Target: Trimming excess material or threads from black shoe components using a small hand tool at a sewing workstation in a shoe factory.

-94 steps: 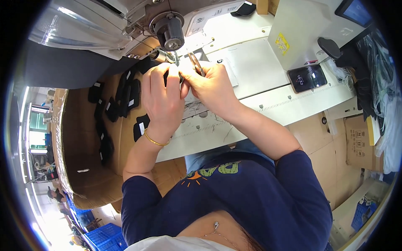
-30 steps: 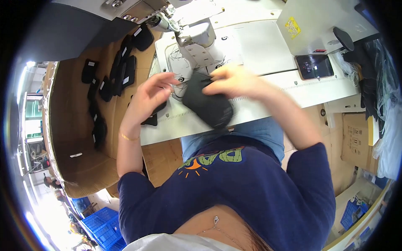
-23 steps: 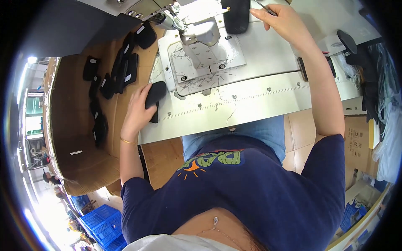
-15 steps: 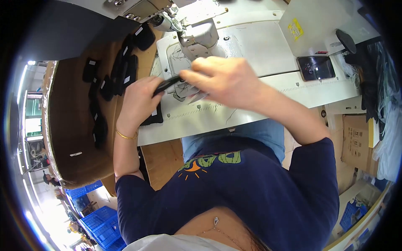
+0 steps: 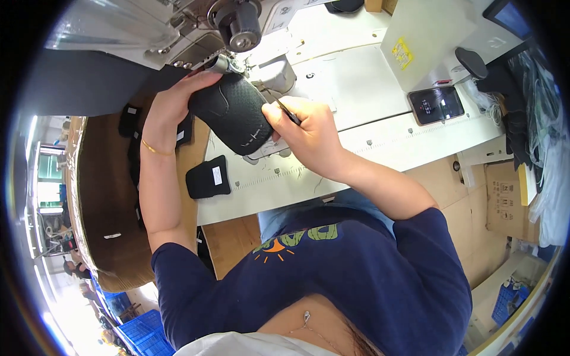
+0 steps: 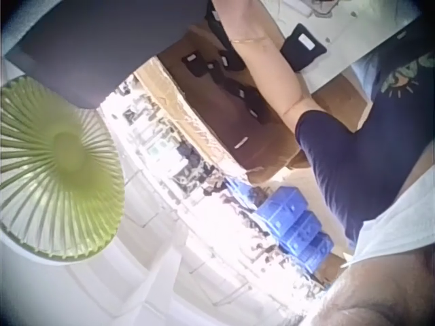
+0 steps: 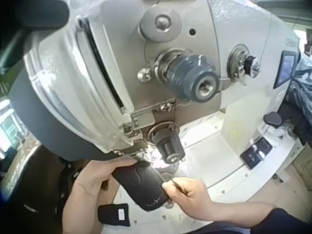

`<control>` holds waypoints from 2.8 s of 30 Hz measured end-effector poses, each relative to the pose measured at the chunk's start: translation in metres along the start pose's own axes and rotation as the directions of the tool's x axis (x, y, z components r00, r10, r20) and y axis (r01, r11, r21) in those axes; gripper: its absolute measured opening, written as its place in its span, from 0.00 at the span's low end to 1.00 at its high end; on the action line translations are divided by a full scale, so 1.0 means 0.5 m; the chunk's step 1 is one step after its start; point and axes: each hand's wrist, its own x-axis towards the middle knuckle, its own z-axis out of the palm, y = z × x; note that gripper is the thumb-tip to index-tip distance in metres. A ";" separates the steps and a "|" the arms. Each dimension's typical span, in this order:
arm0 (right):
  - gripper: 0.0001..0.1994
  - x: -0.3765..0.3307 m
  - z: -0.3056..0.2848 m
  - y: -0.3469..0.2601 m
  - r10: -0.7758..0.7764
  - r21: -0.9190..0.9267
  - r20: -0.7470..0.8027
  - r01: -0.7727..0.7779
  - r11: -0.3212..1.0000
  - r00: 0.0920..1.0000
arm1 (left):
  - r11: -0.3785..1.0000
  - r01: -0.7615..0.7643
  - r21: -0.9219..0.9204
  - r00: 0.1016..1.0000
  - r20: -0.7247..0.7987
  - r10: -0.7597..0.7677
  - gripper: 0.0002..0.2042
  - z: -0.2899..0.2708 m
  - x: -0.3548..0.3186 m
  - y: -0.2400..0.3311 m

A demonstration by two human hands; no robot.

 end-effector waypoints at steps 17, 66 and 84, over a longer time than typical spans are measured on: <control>0.18 0.009 0.013 -0.023 0.189 0.173 0.021 -0.190 0.966 0.982 | 0.128 0.113 0.985 0.826 -0.165 0.540 0.11 -0.042 0.011 -0.054; 0.17 0.050 0.027 -0.011 0.232 0.342 0.023 -0.225 0.912 0.973 | -0.273 -0.215 0.938 0.305 0.330 0.893 0.12 0.164 -0.095 -0.056; 0.17 0.047 0.028 -0.015 0.268 0.346 0.021 -0.259 0.902 0.963 | -0.250 0.098 0.963 0.660 0.125 0.741 0.18 0.220 -0.162 -0.048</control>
